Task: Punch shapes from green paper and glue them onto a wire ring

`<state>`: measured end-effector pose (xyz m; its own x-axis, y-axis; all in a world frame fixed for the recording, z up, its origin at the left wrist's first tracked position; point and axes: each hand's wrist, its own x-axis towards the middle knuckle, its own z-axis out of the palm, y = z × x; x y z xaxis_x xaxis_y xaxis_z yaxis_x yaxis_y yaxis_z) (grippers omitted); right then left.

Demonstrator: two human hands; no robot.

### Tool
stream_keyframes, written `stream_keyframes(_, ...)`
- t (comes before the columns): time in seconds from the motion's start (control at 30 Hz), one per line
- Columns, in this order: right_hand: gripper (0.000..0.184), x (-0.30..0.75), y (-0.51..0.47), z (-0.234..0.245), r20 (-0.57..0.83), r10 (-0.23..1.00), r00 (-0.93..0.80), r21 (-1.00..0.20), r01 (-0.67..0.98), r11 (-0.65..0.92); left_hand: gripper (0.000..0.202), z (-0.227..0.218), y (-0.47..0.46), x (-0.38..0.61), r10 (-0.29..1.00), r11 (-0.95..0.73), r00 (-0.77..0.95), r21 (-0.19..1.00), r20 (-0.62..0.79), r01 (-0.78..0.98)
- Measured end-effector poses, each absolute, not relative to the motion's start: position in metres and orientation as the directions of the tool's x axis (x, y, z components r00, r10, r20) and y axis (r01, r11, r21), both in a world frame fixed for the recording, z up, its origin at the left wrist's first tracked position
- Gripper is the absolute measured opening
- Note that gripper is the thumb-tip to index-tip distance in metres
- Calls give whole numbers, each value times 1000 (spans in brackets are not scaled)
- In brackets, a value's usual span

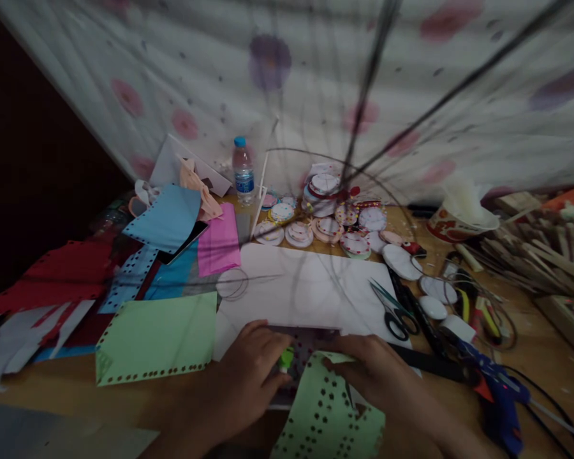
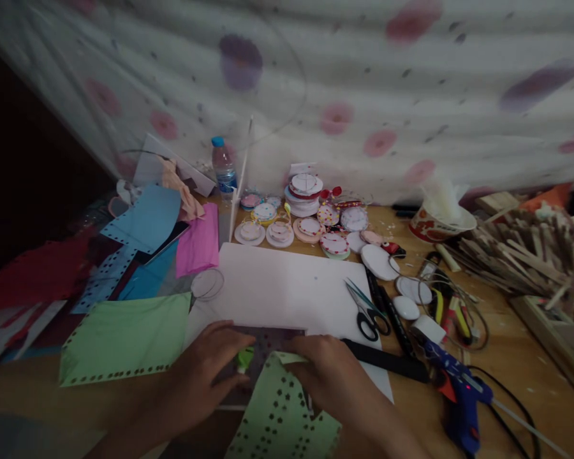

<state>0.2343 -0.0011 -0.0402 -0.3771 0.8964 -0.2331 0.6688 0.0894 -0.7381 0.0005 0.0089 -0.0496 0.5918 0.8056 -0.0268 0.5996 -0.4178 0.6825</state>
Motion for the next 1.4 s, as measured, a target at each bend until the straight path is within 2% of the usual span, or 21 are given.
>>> stream_keyframes(0.07,23,237,-3,-41,-238,900,-365,-740,668,76,40,-50,9,-3,776,-463,630,664,-15,587)
stream_keyframes(0.13,21,238,-5,-41,-237,905,-352,-755,653,56,37,-48,8,-3,805,-402,591,694,-42,597)
stream_keyframes(0.27,16,237,-9,-38,-213,927,-310,-798,602,18,35,-42,6,-3,890,-116,430,833,-155,541)
stream_keyframes(0.37,16,234,-10,-31,-155,948,-277,-814,580,36,30,-40,5,-4,881,109,390,917,-268,384)
stream_keyframes(0.47,16,231,-11,-24,-138,958,-252,-820,571,32,29,-43,4,-5,852,269,395,934,-344,234)
stream_keyframes(0.53,19,230,-12,-21,-171,954,-246,-832,554,-6,31,-46,3,-5,836,313,403,927,-372,207)
stream_keyframes(0.67,22,229,-13,-19,-198,954,-226,-834,550,-43,32,-46,3,-4,831,293,420,929,-364,224)
stream_keyframes(0.87,19,228,-12,-18,-231,945,-231,-840,538,-74,31,-38,3,-2,852,202,392,908,-347,367)
stream_keyframes(1.07,17,228,-11,-17,-247,937,-246,-871,481,-104,31,-40,4,-2,847,193,402,906,-348,378)
stream_keyframes(1.27,16,227,-7,-18,-277,923,-268,-866,486,-119,35,-35,4,2,852,89,412,864,-324,495)
stream_keyframes(1.4,20,227,-6,-20,-245,930,-273,-867,491,-84,35,-35,5,2,850,8,437,838,-293,545)
